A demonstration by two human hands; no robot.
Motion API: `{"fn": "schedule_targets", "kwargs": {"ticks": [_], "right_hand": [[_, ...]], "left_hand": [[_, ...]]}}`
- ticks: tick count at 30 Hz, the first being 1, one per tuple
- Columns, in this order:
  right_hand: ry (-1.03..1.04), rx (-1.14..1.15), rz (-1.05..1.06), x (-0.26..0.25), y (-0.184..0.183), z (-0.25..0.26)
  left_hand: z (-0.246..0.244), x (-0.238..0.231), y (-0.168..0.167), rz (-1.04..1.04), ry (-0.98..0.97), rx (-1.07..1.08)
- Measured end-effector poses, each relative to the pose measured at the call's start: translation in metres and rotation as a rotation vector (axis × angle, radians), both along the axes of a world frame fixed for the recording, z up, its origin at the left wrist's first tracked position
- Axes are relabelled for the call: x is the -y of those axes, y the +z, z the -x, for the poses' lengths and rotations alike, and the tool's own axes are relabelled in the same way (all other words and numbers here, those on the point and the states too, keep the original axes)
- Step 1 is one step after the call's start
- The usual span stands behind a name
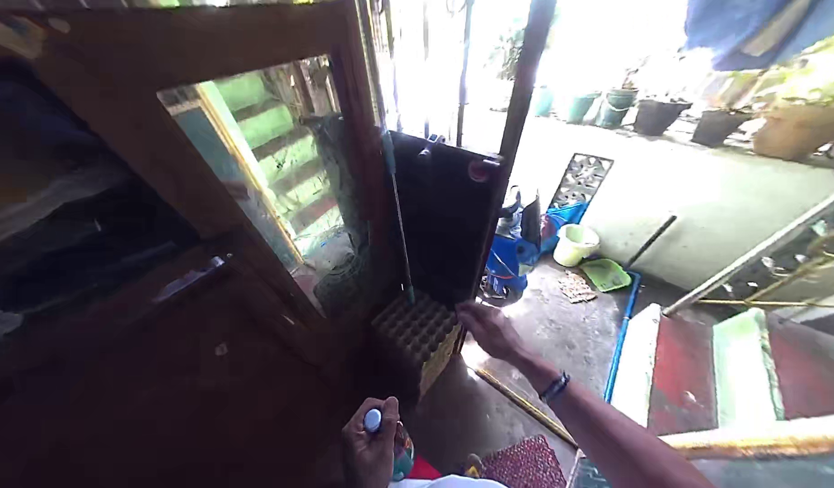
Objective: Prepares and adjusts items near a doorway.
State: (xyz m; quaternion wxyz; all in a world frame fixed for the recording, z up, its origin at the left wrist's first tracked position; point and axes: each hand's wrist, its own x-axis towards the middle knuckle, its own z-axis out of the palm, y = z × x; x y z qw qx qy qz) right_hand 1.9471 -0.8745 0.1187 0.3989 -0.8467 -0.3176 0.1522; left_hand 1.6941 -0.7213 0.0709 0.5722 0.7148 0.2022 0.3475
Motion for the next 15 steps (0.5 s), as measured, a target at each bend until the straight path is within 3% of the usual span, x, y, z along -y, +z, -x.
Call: {"fn": "schedule_targets", "kwargs": {"ticks": [7, 11, 15], "right_hand": [[-0.186, 0.28, -0.072, -0.086, 0.064, -0.142], [-0.341, 0.313, -0.121, -0.131, 0.073, -0.181], [-0.585, 0.265, 0.032, -0.175, 0.074, -0.222]], "left_hand": [[-0.064, -0.015, -0.016, -0.042, 0.058, -0.038], [-0.105, -0.049, -0.015, -0.069, -0.029, 0.038], [-0.139, -0.095, -0.005, -0.103, -0.079, 0.057]]}}
